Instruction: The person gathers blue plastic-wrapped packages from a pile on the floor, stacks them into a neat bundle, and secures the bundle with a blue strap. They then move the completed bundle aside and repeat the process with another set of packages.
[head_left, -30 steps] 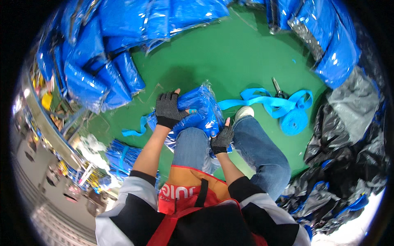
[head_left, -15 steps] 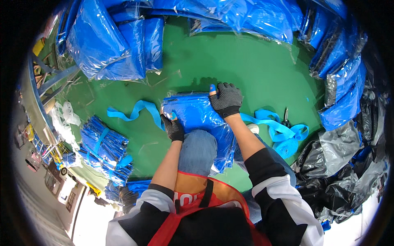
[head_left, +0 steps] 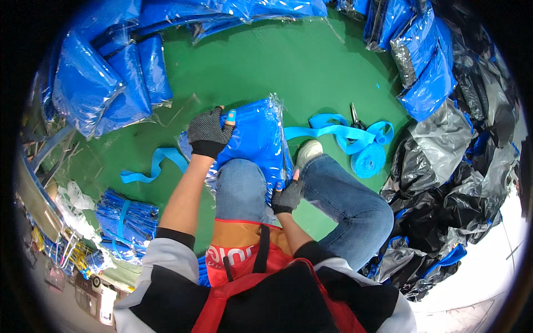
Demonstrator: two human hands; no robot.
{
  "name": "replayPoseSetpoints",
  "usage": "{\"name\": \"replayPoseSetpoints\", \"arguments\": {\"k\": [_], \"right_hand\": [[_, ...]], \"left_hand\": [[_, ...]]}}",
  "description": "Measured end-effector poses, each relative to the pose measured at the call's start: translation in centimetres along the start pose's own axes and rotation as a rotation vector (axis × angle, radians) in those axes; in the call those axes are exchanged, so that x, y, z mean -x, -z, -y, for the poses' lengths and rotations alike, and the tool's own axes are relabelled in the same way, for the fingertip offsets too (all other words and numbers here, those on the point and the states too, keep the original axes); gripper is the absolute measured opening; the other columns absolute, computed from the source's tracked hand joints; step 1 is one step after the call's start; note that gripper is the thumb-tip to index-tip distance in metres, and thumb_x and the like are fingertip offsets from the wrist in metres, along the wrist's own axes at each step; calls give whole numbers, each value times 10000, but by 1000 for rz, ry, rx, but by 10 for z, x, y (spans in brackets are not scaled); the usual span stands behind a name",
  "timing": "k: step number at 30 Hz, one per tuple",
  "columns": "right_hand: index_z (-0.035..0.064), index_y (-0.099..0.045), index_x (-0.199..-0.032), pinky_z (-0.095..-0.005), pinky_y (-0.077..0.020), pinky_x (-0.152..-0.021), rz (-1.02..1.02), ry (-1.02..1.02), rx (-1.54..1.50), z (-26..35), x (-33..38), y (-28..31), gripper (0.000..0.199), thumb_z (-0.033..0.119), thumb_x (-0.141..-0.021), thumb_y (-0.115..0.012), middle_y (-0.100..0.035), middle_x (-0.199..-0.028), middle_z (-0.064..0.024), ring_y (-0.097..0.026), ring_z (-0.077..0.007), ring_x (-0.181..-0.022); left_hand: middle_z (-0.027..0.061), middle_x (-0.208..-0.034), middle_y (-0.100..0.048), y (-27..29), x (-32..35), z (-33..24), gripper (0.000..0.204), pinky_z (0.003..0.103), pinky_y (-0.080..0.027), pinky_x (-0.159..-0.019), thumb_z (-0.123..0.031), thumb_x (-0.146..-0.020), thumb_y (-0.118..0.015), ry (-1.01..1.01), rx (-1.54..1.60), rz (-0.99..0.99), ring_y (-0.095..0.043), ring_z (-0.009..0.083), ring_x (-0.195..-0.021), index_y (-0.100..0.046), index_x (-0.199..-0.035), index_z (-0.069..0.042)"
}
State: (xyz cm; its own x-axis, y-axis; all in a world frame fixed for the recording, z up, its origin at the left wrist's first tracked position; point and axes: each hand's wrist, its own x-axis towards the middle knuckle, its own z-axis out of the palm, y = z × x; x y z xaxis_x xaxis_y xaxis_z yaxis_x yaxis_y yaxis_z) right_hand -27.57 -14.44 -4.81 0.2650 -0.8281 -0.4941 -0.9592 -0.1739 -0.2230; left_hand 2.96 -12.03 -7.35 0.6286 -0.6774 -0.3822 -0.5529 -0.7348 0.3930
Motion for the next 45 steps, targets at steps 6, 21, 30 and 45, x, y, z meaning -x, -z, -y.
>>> {"name": "replayPoseSetpoints", "arguments": {"k": [6,21,30,45], "right_hand": [[28,-318,-1365,-476,-380,-862,-40,62,-187,-23,-23,-30,788,601,-827,-376,-519,-1109,-290,-504,-440,-984],[69,-332,-1364,-473,-224,-1076,256,-1026,-1085,-101,-247,-76,651,513,-889,-348,-351,-1399,-177,-302,-310,-1305],[-1,-540,-979,-446,-495,-764,125,-10,-1603,-26,-170,33,305,286,-879,-550,-602,-843,-136,-591,-280,-779],[0,-364,-1301,-398,-432,-882,458,1187,-621,111,53,115,867,433,-651,-739,-520,-1150,-260,-529,-349,-1060]], "left_hand": [[145,-967,-644,-34,-11,3,502,428,-476,-771,-501,-775,-524,19,24,-78,-611,310,-885,-642,-1021,-80],[185,-1417,-304,-181,171,230,949,428,-322,-1025,-612,-638,-643,1440,1,28,-365,322,-1254,-331,-1361,-81],[11,-550,-363,-75,224,179,244,398,-413,-638,-305,-935,-445,727,2289,-642,-364,168,-481,-441,-773,-122],[129,-1107,-584,148,254,-132,390,404,-473,-839,-252,-825,-615,-673,297,-125,-564,288,-1044,-529,-1137,-34]]}}
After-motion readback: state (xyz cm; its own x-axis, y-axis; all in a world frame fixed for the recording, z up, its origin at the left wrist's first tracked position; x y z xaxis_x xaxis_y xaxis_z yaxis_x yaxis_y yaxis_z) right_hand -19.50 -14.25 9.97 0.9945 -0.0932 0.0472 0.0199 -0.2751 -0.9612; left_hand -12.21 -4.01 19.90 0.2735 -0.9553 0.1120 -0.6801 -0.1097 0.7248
